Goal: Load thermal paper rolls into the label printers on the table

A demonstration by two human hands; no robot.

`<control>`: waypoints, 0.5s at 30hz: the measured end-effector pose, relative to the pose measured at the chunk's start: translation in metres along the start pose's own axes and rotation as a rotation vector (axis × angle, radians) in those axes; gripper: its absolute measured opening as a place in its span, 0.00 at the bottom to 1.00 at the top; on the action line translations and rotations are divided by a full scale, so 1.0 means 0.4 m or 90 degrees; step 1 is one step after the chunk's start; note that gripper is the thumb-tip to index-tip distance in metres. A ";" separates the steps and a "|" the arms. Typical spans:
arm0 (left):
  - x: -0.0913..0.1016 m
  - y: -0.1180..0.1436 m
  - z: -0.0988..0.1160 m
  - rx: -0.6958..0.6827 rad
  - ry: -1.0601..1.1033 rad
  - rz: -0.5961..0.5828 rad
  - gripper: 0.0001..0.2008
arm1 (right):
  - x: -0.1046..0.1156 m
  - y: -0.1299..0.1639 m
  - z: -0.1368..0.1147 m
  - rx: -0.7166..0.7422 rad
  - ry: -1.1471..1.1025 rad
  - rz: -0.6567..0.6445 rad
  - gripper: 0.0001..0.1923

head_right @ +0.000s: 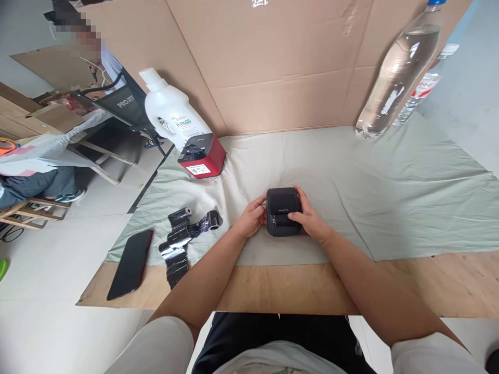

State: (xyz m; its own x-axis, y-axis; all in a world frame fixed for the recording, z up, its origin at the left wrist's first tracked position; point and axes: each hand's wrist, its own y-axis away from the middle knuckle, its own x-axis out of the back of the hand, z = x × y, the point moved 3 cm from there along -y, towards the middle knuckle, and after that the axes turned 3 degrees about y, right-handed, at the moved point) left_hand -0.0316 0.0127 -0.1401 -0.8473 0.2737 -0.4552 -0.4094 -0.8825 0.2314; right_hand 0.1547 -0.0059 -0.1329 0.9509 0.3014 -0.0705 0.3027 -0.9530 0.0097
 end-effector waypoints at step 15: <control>-0.023 0.040 0.034 -0.126 -0.467 0.130 0.21 | 0.084 -0.034 -0.006 -0.007 0.430 0.296 0.33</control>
State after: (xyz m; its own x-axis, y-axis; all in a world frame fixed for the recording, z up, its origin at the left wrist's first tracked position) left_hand -0.0347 0.0012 -0.1206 -0.9345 0.2204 0.2795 -0.2118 -0.9754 0.0612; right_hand 0.1826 0.0172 -0.1332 0.8119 -0.1686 0.5589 -0.1352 -0.9857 -0.1008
